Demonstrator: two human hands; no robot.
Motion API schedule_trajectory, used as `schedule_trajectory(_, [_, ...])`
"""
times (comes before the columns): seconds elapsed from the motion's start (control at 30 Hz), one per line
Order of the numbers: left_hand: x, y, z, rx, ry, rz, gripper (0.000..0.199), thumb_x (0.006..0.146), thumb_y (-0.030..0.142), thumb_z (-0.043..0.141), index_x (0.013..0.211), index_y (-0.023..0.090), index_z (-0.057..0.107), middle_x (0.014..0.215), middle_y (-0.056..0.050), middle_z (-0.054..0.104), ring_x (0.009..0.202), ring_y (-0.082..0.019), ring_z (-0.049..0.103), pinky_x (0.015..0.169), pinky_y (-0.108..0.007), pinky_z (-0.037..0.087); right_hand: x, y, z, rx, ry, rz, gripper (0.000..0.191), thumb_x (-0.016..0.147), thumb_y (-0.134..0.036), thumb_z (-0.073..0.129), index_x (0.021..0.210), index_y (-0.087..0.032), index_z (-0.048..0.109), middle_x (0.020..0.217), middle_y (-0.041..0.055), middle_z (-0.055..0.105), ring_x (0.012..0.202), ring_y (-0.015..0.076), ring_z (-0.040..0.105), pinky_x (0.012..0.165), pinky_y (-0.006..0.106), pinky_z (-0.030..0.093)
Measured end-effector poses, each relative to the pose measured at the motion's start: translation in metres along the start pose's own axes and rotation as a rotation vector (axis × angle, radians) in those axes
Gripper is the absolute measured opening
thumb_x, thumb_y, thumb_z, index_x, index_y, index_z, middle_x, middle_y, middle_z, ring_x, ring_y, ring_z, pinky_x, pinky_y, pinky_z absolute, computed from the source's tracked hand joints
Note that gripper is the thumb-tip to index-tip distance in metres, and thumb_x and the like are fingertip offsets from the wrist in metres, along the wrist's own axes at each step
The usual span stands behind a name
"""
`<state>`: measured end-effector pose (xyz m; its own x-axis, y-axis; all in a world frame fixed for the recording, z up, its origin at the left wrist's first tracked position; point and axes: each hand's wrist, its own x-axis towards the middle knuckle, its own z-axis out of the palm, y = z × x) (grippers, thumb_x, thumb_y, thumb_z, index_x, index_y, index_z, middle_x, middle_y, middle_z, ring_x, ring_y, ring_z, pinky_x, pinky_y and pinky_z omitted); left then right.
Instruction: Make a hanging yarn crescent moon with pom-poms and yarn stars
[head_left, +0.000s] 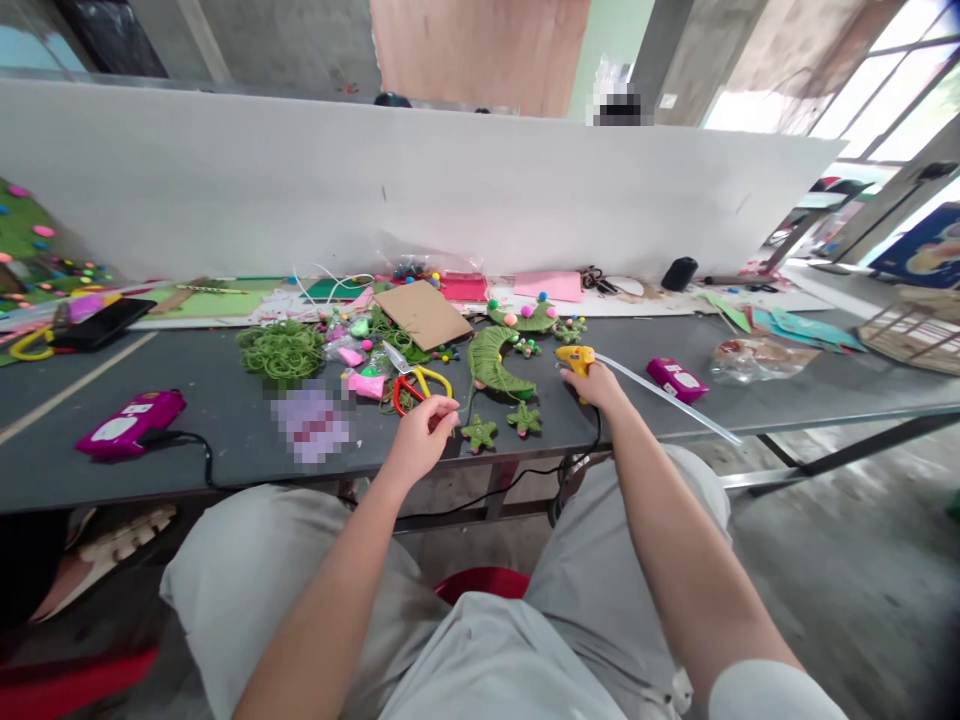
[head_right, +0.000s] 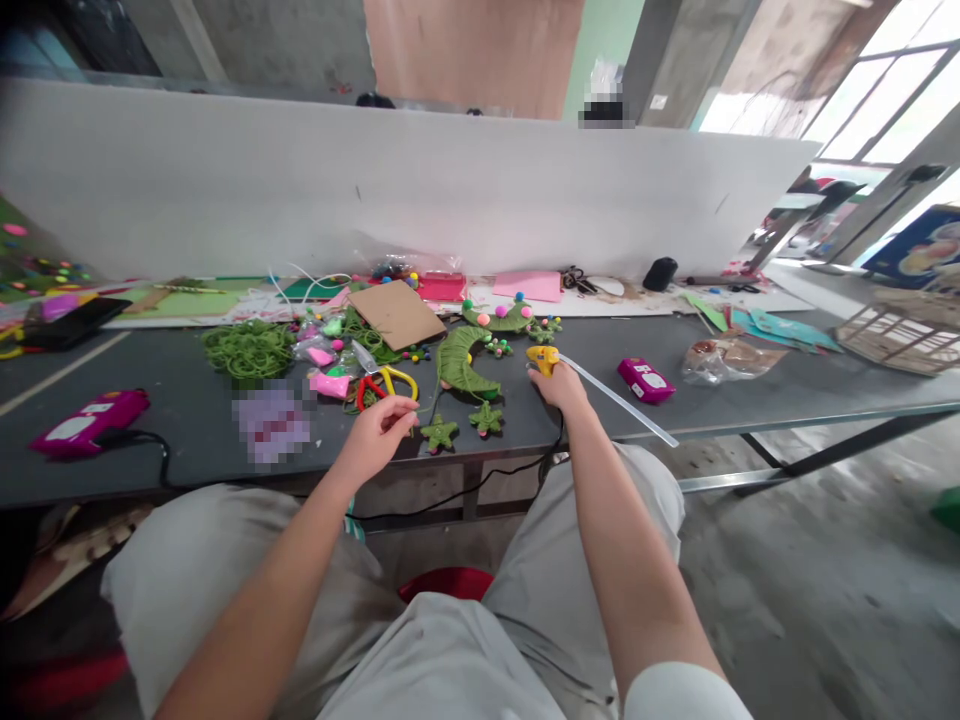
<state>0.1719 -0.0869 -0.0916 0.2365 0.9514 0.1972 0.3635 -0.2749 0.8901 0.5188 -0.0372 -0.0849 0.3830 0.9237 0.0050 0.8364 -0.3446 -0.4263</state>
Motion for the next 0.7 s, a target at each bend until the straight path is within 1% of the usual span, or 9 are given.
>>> schedule_trajectory(0.23, [0.004,0.002,0.002,-0.185,-0.011,-0.024,0.030,0.081,0.036,0.067,0.104,0.017,0.071,0.100,-0.010,0.076,0.094,-0.023,0.072,0.088,-0.037,0.057,-0.015,0.005,-0.007,0.001,-0.004,-0.015,0.059,0.087,-0.059,0.059,0.117,-0.009,0.065,0.119,0.0199,0.069,0.110,0.0319,0.065,0.088,0.035,0.048])
schedule_trajectory(0.37, [0.004,0.005,0.002,-0.244,-0.020,-0.047,0.033,0.079,0.038,0.071,0.103,0.016,0.072,0.100,-0.011,0.077,0.095,-0.024,0.073,0.090,-0.039,0.057,-0.026,0.007,-0.011,0.012,-0.023,-0.027,0.057,0.085,-0.062,0.060,0.111,-0.011,0.066,0.113,0.0174,0.071,0.104,0.0305,0.066,0.085,0.035,0.048])
schedule_trajectory(0.43, [0.004,0.007,0.003,-0.257,-0.024,-0.057,0.033,0.078,0.038,0.072,0.103,0.016,0.072,0.098,-0.011,0.078,0.095,-0.025,0.073,0.090,-0.039,0.057,-0.034,0.009,-0.012,0.020,-0.023,-0.026,0.060,0.083,-0.065,0.061,0.112,-0.013,0.065,0.111,0.0161,0.071,0.101,0.0297,0.067,0.083,0.035,0.048])
schedule_trajectory(0.57, [0.003,0.011,0.004,-0.274,-0.026,-0.081,0.034,0.076,0.038,0.075,0.101,0.015,0.072,0.096,-0.011,0.078,0.095,-0.025,0.074,0.089,-0.039,0.057,-0.053,0.014,-0.019,0.026,0.019,-0.009,0.070,0.082,-0.069,0.058,0.122,-0.011,0.060,0.117,0.0168,0.069,0.105,0.0293,0.066,0.087,0.036,0.047])
schedule_trajectory(0.63, [0.003,0.012,0.005,-0.295,-0.024,-0.093,0.035,0.075,0.039,0.076,0.100,0.015,0.072,0.097,-0.011,0.078,0.095,-0.026,0.074,0.088,-0.039,0.058,-0.063,0.016,-0.024,-0.007,0.047,0.004,0.071,0.082,-0.071,0.056,0.121,-0.012,0.060,0.118,0.0173,0.067,0.108,0.0306,0.064,0.090,0.037,0.046])
schedule_trajectory(0.7, [0.003,0.012,0.005,-0.322,-0.018,-0.105,0.034,0.074,0.039,0.076,0.099,0.015,0.072,0.097,-0.012,0.078,0.096,-0.026,0.074,0.088,-0.039,0.058,-0.071,0.018,-0.029,-0.069,0.094,0.036,0.069,0.082,-0.073,0.053,0.114,-0.014,0.063,0.117,0.0175,0.066,0.109,0.0324,0.062,0.091,0.039,0.046])
